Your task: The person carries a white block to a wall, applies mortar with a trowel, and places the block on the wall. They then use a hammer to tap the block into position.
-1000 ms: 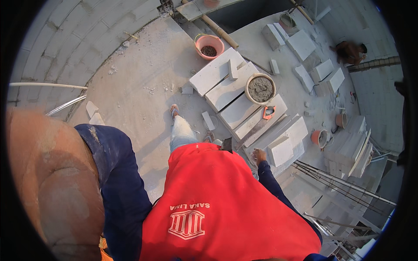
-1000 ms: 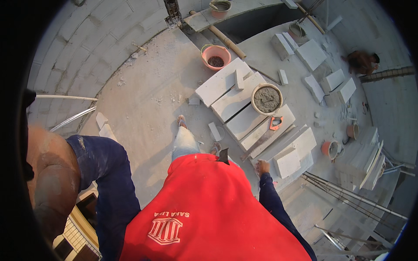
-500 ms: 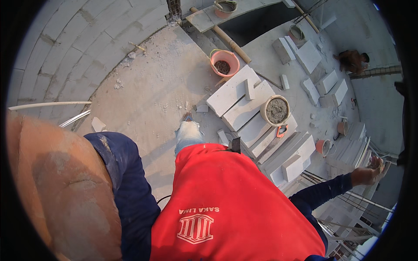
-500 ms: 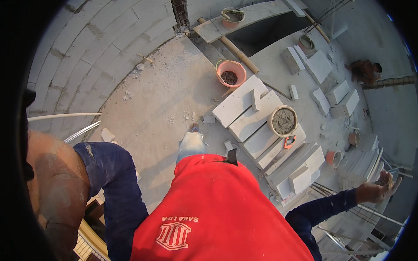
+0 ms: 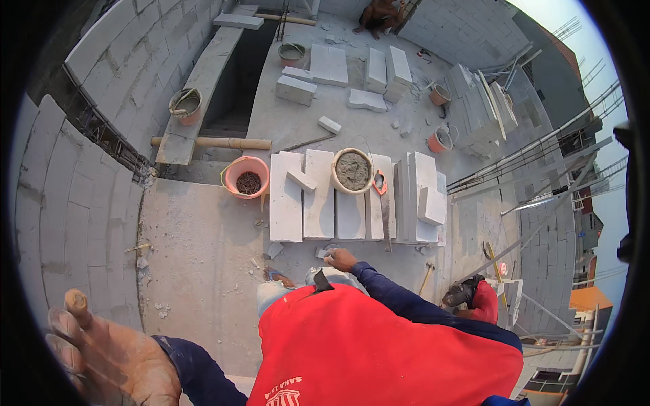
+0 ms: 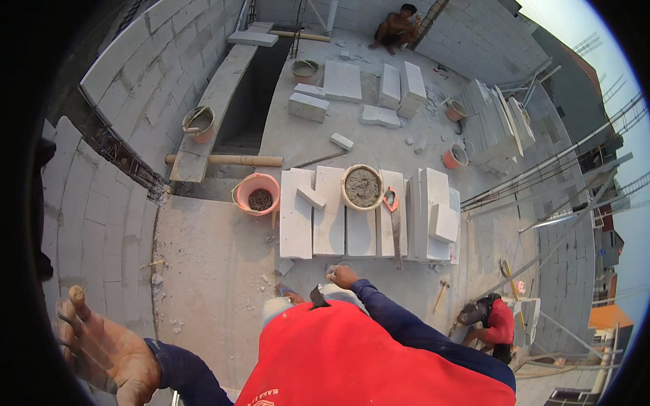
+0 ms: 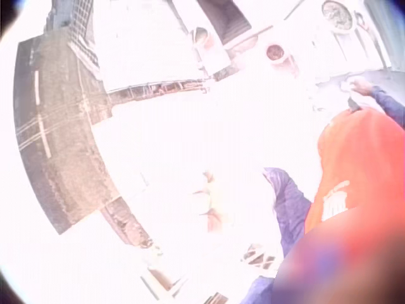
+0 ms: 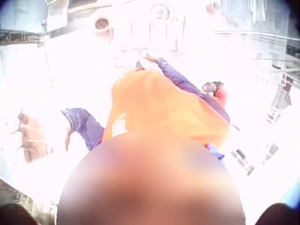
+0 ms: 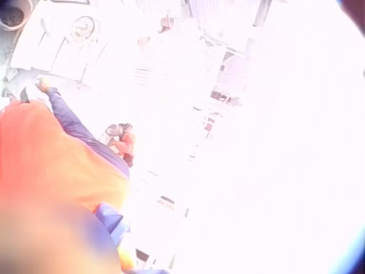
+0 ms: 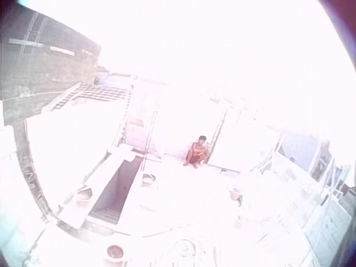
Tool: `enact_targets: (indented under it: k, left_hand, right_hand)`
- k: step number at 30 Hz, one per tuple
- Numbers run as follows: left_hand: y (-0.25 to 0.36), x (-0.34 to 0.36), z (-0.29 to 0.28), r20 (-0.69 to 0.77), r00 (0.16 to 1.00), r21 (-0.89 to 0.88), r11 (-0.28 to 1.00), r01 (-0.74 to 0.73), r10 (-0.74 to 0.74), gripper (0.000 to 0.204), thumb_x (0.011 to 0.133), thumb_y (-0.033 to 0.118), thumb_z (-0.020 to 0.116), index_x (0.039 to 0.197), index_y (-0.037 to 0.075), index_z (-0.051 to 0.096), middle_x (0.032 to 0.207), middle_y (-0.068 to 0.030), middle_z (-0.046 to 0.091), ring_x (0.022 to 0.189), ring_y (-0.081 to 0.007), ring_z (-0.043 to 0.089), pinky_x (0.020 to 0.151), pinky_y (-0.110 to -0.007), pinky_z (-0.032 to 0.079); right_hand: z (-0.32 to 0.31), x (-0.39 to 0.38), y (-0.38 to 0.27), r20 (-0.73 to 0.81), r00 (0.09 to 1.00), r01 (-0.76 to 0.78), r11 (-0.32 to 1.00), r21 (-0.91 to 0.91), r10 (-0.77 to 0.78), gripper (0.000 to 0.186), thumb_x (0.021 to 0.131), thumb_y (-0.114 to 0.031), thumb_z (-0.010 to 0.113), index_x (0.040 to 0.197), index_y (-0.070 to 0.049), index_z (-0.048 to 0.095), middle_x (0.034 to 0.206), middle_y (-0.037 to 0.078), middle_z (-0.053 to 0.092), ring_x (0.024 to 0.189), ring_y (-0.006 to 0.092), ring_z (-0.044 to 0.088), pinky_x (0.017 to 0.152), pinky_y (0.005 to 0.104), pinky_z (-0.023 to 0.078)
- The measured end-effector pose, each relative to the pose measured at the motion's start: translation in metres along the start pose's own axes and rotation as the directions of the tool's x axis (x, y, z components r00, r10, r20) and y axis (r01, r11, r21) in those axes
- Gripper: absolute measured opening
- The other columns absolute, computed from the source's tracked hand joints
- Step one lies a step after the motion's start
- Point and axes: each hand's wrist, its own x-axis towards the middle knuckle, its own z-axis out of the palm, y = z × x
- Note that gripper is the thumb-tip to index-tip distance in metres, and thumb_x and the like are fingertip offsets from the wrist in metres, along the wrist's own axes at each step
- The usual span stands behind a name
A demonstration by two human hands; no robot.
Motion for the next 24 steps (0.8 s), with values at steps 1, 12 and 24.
enact_targets:
  k: [1, 12, 24]
  left_hand:
    - [-0.010, -0.007, 0.012, -0.036, 0.990, -0.090, 0.987, 0.133, -0.137, 0.065, 0.085, 0.051, 0.070, 0.126, 0.004, 0.054, 0.119, -0.0094, 0.052, 0.116, -0.0258, 0.052, 0.103, -0.043, 0.041]
    - [-0.009, -0.224, 0.274, 0.866, 0.218, -0.034, 0.382, 0.924, -0.450, 0.034, 0.088, 0.022, 0.074, 0.113, 0.001, 0.062, 0.107, -0.0113, 0.063, 0.095, -0.0224, 0.065, 0.085, -0.036, 0.054]
    - [-0.002, -0.438, 0.323, 0.832, -0.042, 0.433, 0.600, 0.673, -0.553, 0.034, 0.081, 0.025, 0.075, 0.107, 0.004, 0.068, 0.104, -0.0157, 0.069, 0.102, -0.0310, 0.066, 0.089, -0.040, 0.052]
  right_hand:
    - [0.030, -0.027, 0.039, 0.033, 0.980, -0.197, 0.979, 0.056, 0.195, 0.037, 0.090, -0.035, 0.059, 0.108, -0.005, 0.071, 0.101, 0.018, 0.072, 0.093, 0.0372, 0.068, 0.085, 0.0448, 0.053]
    - [0.171, -0.263, 0.158, 0.250, 0.115, -0.244, -0.217, 0.945, 0.961, 0.020, 0.085, -0.017, 0.054, 0.093, -0.003, 0.067, 0.079, 0.012, 0.069, 0.063, 0.0238, 0.069, 0.053, 0.0423, 0.056]
    - [0.177, -0.250, 0.183, -0.009, 0.789, -0.611, 0.785, 0.106, 0.615, 0.016, 0.084, -0.019, 0.067, 0.091, -0.008, 0.076, 0.092, 0.014, 0.075, 0.086, 0.0261, 0.074, 0.074, 0.0395, 0.060]
